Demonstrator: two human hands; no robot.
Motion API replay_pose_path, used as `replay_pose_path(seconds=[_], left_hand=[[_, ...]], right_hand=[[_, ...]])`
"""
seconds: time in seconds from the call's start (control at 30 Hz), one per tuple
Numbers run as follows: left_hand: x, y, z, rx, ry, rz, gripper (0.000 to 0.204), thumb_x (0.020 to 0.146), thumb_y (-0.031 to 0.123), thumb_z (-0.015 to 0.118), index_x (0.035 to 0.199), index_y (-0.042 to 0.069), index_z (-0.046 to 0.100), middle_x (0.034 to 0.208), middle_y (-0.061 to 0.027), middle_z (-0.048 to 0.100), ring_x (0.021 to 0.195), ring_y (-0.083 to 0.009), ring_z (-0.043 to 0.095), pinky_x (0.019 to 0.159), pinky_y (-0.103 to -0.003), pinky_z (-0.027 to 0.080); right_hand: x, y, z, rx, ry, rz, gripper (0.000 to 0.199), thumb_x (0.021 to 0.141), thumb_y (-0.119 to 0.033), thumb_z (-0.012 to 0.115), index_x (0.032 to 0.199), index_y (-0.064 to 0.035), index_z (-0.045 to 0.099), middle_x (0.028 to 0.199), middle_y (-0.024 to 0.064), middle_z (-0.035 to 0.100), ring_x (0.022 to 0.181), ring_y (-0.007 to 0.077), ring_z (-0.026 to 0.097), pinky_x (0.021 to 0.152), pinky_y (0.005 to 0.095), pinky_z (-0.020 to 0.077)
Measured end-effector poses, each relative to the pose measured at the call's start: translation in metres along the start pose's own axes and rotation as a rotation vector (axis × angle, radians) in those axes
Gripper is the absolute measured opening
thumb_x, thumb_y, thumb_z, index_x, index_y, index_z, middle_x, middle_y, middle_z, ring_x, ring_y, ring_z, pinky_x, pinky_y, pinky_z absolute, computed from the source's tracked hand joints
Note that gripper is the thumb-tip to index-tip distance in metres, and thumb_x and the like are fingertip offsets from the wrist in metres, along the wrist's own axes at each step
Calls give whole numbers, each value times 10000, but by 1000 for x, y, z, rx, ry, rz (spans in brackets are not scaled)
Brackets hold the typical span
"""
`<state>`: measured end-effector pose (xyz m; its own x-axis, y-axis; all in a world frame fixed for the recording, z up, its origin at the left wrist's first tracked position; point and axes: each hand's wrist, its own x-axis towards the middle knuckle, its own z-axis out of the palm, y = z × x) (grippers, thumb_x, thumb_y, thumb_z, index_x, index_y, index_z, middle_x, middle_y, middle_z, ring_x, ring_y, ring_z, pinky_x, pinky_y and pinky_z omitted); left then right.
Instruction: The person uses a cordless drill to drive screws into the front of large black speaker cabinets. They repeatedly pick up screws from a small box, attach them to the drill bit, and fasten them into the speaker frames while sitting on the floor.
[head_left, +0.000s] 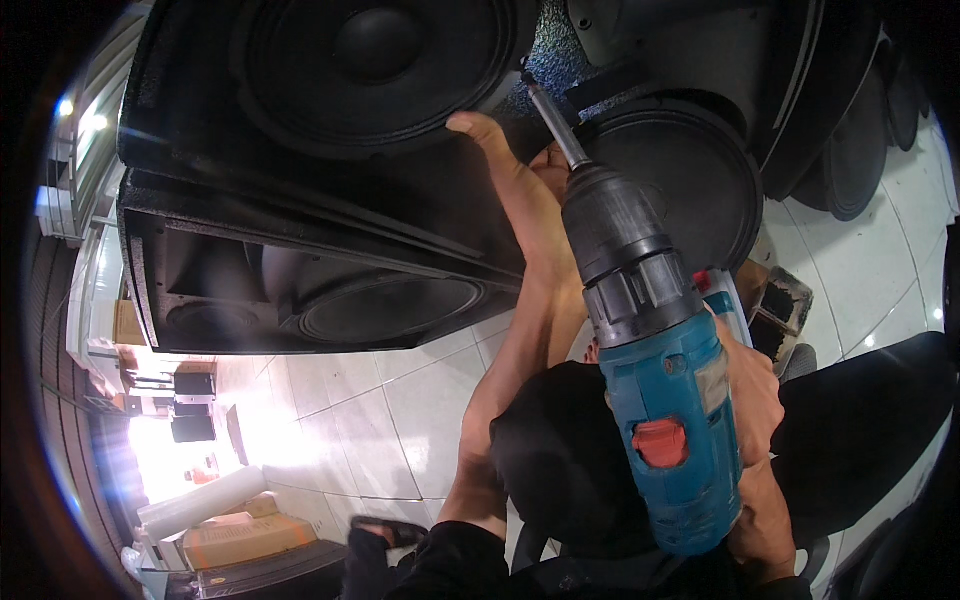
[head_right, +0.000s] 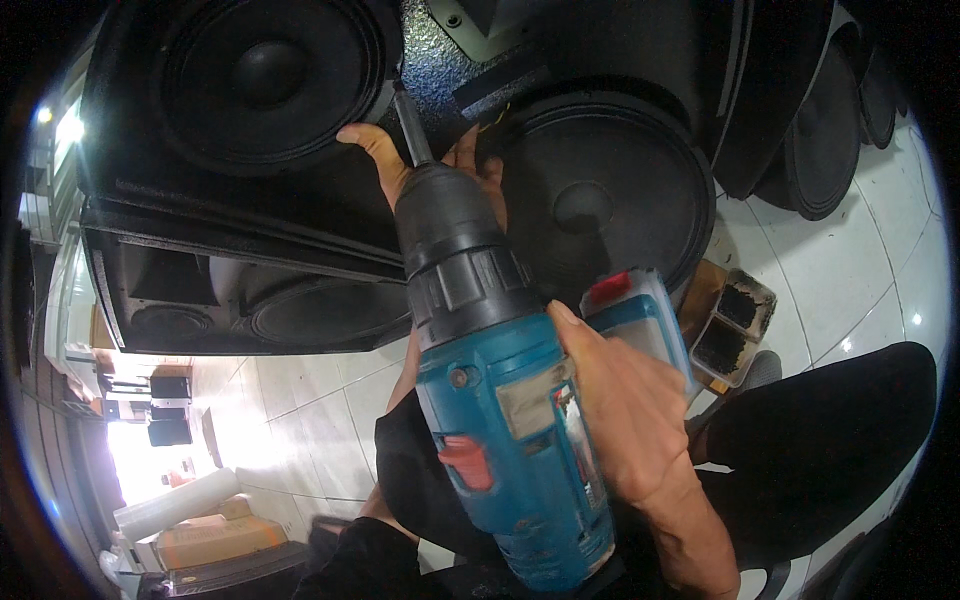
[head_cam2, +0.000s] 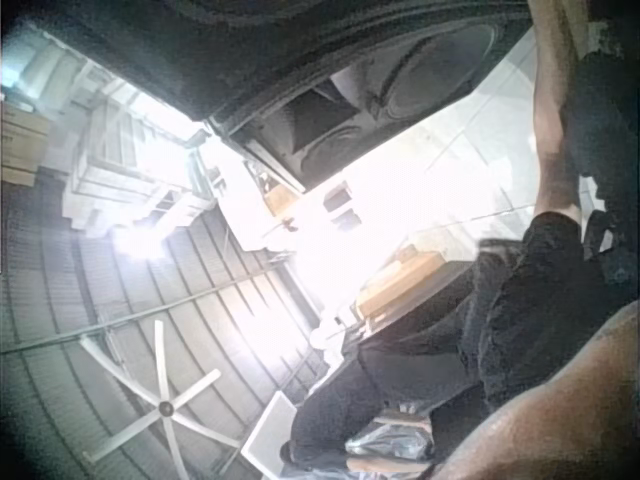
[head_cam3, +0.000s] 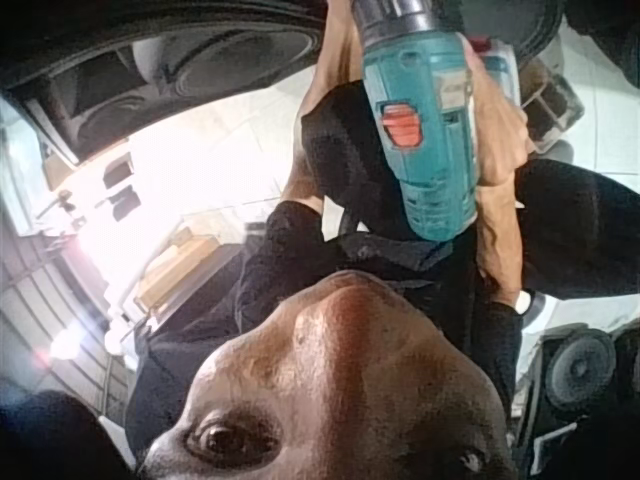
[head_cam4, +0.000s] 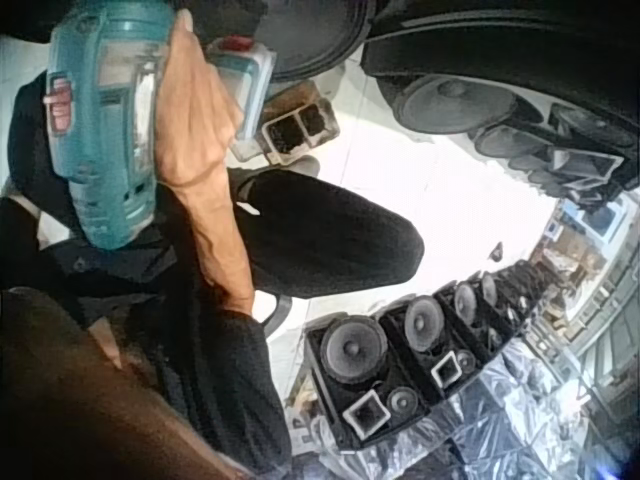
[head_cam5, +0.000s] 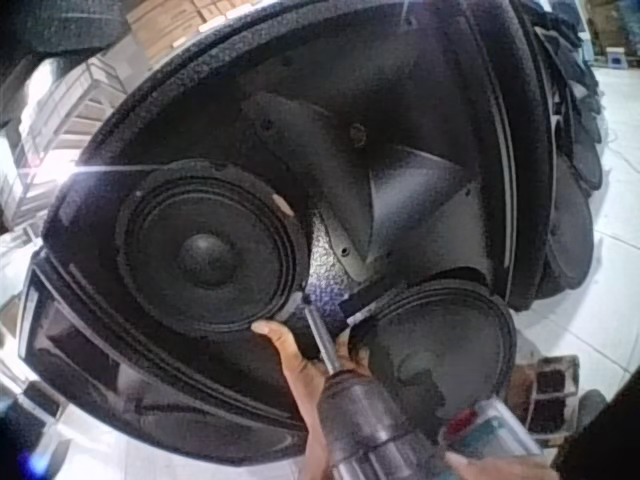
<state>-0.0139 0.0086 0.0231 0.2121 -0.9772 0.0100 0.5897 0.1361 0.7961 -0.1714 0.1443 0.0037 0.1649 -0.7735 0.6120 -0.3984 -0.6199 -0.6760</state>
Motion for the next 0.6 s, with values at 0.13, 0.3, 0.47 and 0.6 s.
replay_pose_path(seconds=[0.13,0.3,0.47,0.6], left_hand=[[2,0,-1,-13,90,2,876,815,728,449,1307,5,398,1171,-92,545,982,-154,583,896,-273,476],[4,-2,0,-25,102,64,860,823,722,445,1306,11,399,1187,-77,537,1047,-145,550,971,-279,423],[3,0,2,110,-8,206,849,831,719,442,1288,4,416,1164,-72,543,1021,-141,556,955,-264,423],[-2,7,1,8,9,76,848,830,724,443,1263,-5,440,1110,-65,565,928,-131,581,876,-248,459]], right_hand=[[5,-4,-4,-4,-29,11,548,680,6,681,1185,141,519,909,223,635,659,247,619,583,332,509],[11,-2,0,16,82,-109,526,695,1,682,1175,144,525,948,246,635,687,267,638,602,335,522],[8,-2,-4,-5,1,-54,527,708,-10,695,1180,146,519,982,263,635,735,287,663,634,342,538],[16,-2,6,46,78,-98,531,721,-27,705,1195,127,521,1001,261,639,751,284,672,644,351,546]])
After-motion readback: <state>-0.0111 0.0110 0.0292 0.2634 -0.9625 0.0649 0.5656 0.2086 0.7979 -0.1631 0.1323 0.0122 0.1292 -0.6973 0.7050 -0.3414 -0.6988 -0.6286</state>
